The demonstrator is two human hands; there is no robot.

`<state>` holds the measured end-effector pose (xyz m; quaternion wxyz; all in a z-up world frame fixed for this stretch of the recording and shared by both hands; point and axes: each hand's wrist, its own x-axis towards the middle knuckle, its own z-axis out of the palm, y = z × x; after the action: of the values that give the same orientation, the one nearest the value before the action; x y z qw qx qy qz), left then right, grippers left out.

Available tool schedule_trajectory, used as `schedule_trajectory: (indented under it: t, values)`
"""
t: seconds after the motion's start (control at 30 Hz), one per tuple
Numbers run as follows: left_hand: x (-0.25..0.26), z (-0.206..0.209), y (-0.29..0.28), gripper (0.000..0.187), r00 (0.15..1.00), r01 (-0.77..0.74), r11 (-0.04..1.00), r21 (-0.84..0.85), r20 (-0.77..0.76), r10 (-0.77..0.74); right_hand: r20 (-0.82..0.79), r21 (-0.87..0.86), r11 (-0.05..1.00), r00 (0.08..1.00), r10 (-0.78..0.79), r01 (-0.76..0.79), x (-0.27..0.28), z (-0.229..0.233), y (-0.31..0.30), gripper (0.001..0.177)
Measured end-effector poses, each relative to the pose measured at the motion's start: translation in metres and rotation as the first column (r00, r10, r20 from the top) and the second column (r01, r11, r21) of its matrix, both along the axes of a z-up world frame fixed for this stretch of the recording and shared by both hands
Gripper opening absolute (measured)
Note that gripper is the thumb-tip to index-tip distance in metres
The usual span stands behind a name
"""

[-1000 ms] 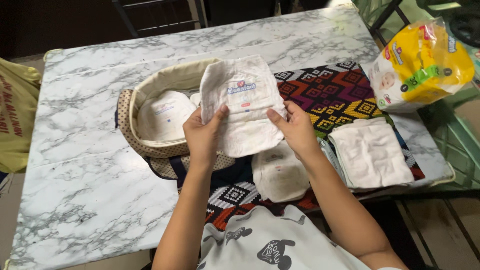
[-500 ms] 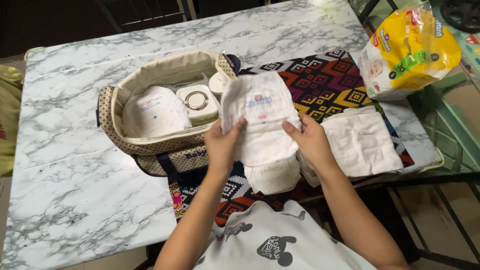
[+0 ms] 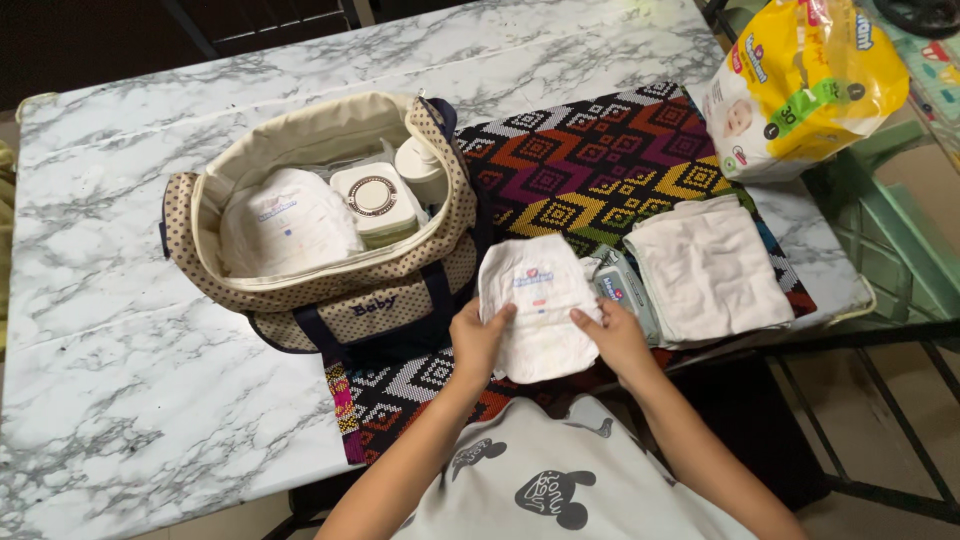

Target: The person unpacks a diaper bag on a table, removing folded cloths, baby wipes, diapers, and a pair of baby shoes one by one and placing them on the table. The person also removes a small container from the bag and sets it aside.

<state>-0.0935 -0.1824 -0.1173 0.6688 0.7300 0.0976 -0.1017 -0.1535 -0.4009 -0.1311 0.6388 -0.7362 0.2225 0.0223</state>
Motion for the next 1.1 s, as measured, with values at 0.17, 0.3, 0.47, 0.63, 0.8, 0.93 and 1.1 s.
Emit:
schedule_trajectory:
  t: [0.17,0.3,0.47,0.63,0.8,0.93,1.1]
  values:
    - [0.001,-0.044,0.002,0.031,0.999,0.009,0.983,0.184,-0.033,-0.003,-0.051,0.056,0.998,0.998,0.026,-0.023,-0.001,-0.04,0.002,0.049]
    - [0.004,-0.068,0.0,0.032,0.997,0.017,0.971,0.24,-0.072,0.001,-0.036,-0.013,0.999,0.998,0.042,-0.042,0.003,-0.064,0.002,0.053]
    - [0.011,-0.088,-0.005,0.035,0.993,0.001,0.955,0.295,-0.114,0.034,-0.091,-0.502,0.859,0.994,0.068,-0.104,0.009,-0.079,-0.001,0.061]
    - [0.015,-0.097,-0.005,0.036,0.993,0.028,0.931,0.365,-0.113,0.015,-0.124,-0.556,0.825,0.992,0.034,-0.098,0.014,-0.079,0.004,0.063]
    - [0.017,-0.101,-0.006,0.036,0.992,0.064,0.902,0.428,-0.126,-0.01,-0.11,-0.586,0.803,0.992,0.058,-0.112,0.013,-0.068,0.007,0.059]
    - [0.016,-0.103,-0.005,0.035,0.992,0.086,0.897,0.433,-0.123,-0.036,-0.149,-0.541,0.833,0.988,0.044,-0.119,0.016,-0.063,0.009,0.055]
    - [0.017,-0.103,-0.004,0.036,0.992,0.097,0.894,0.437,-0.111,-0.053,-0.188,-0.53,0.836,0.981,0.051,-0.145,0.02,-0.064,0.009,0.054]
